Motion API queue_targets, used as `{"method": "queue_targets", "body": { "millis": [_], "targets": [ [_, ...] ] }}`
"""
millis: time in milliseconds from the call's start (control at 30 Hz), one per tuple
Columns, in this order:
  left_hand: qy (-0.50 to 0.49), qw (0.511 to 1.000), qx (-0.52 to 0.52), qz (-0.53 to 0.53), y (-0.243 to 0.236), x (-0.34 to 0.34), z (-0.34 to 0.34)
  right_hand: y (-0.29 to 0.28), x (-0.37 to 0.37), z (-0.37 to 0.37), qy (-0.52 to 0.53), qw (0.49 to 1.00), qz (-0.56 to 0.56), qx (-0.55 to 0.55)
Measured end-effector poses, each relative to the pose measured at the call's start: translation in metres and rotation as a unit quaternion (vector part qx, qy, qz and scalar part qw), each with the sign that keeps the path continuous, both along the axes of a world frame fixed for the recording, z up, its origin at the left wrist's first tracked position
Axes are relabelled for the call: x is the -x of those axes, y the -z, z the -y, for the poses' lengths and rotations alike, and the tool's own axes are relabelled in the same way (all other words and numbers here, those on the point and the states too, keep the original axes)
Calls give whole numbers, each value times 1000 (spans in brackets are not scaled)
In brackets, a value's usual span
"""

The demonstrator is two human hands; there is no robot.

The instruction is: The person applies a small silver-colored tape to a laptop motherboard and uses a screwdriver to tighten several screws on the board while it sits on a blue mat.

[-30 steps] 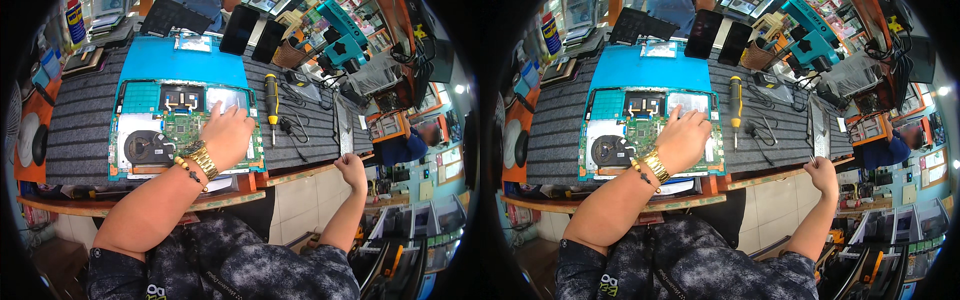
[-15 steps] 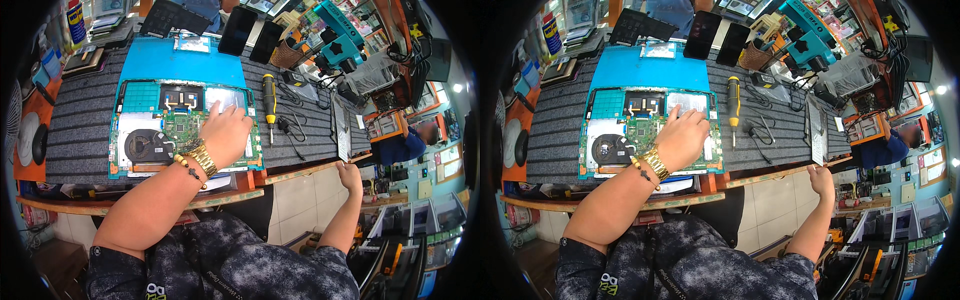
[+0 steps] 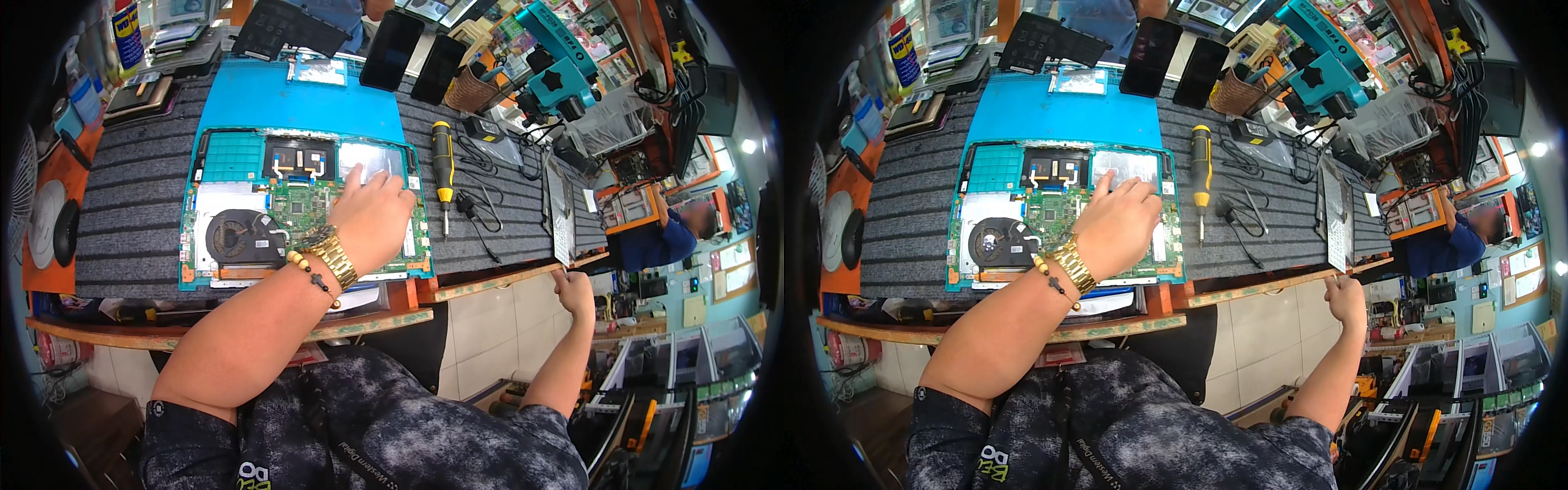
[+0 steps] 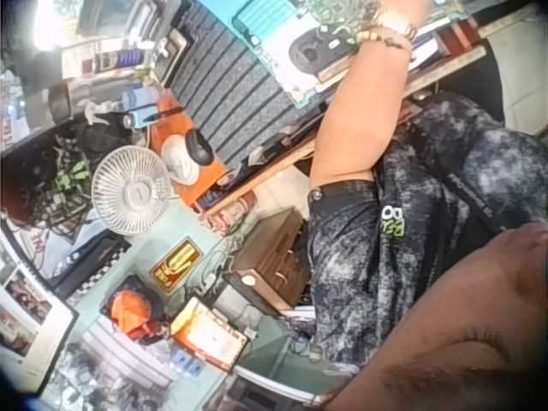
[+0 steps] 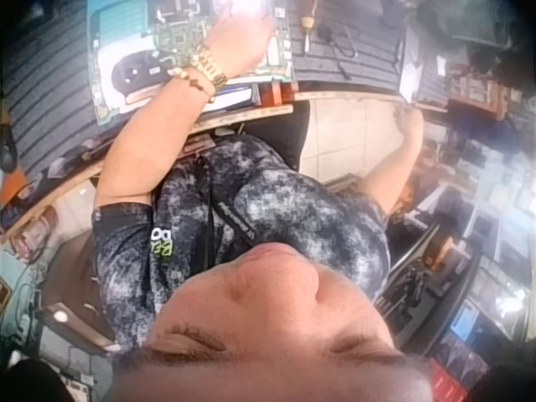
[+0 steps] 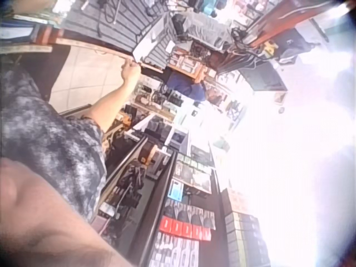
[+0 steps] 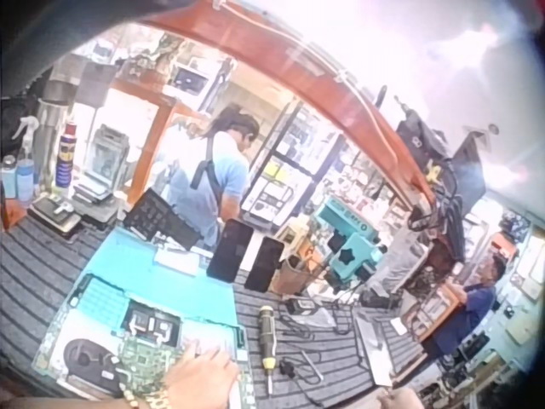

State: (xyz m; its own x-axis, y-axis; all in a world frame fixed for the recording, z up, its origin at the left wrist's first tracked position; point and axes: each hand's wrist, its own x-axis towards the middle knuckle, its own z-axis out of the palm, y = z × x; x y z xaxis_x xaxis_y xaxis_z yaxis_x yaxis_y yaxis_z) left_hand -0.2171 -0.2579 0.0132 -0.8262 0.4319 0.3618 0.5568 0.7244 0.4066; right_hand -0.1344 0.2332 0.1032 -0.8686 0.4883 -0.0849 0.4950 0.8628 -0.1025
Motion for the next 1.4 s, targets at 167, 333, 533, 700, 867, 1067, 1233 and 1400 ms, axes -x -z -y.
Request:
{"method": "queue_targets", "body": {
  "millis": [167,333,533,700,867,1067,1233,1400],
  "targets": [
    [-2,1000,-15,-13,0,0,0,19,2,-16,-30,995,-54,-79],
    [-31,997,-71,-22,-4,4,1,19,-8,-23,14,998,44,-30],
    [-75,989,-116,-47,-10,6,7,23,-9,-43,58,996,65,19],
    [-83,987,-128,-47,-13,7,9,26,-9,-59,23,988,120,-98],
    [-87,988,-117,-48,-12,6,9,8,13,-10,-54,986,-75,-139],
    [-89,989,-115,-33,-13,6,11,-22,58,88,-122,985,-92,-81],
    [-90,989,-111,-46,-10,7,12,-29,70,70,-45,989,96,-99],
    [-91,988,-112,-50,-8,9,10,-11,47,6,-16,965,127,-230]
  ]
}}
